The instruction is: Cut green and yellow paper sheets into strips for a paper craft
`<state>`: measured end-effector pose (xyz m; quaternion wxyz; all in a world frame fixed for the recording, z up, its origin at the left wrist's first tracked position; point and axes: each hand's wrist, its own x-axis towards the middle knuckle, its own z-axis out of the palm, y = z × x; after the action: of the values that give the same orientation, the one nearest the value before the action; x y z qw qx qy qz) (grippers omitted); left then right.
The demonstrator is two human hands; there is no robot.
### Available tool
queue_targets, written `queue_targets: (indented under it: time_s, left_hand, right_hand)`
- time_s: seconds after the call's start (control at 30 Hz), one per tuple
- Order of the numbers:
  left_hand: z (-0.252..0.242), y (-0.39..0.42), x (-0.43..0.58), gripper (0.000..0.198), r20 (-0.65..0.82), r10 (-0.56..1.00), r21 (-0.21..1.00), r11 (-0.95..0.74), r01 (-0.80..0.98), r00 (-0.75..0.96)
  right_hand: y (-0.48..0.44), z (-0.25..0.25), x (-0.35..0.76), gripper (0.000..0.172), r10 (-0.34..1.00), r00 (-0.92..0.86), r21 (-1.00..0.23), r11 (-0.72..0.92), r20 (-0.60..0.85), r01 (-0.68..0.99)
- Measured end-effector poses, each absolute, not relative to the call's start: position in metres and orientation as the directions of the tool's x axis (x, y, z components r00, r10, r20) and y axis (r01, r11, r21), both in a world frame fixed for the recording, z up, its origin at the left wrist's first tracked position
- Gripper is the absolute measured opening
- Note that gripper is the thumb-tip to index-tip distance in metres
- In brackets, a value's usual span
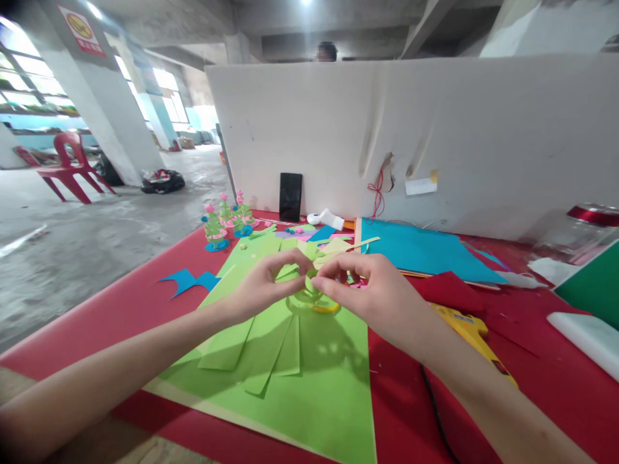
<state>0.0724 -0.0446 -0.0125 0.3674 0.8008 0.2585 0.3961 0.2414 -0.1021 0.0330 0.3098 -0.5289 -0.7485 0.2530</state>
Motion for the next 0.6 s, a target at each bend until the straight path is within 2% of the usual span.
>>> queue_targets:
  time_s: [0.1,0.17,0.37,0.6]
  left_hand:
    - [-0.013,-0.046,0.072,0.015,0.51,0.63,0.742,-0.667,0.072,0.586]
    - [-0.013,-0.047,0.073,0.015,0.529,0.608,0.715,-0.695,0.076,0.592]
    - [-0.013,-0.042,0.072,0.016,0.514,0.685,0.709,-0.678,0.195,0.516]
    - [-0.017,-0.015,0.06,0.021,0.433,0.791,0.778,-0.571,0.263,0.433]
  right_hand:
    - [-0.101,0.03,0.241,0.015,0.947,-0.247,-0.705,0.317,0.204,0.634]
    - [-0.101,0.028,0.24,0.016,0.948,-0.241,-0.707,0.317,0.21,0.632]
    - [-0.103,0.032,0.24,0.018,0.952,-0.214,-0.716,0.307,0.22,0.627]
    - [-0.109,0.04,0.243,0.022,0.958,-0.215,-0.726,0.285,0.191,0.625]
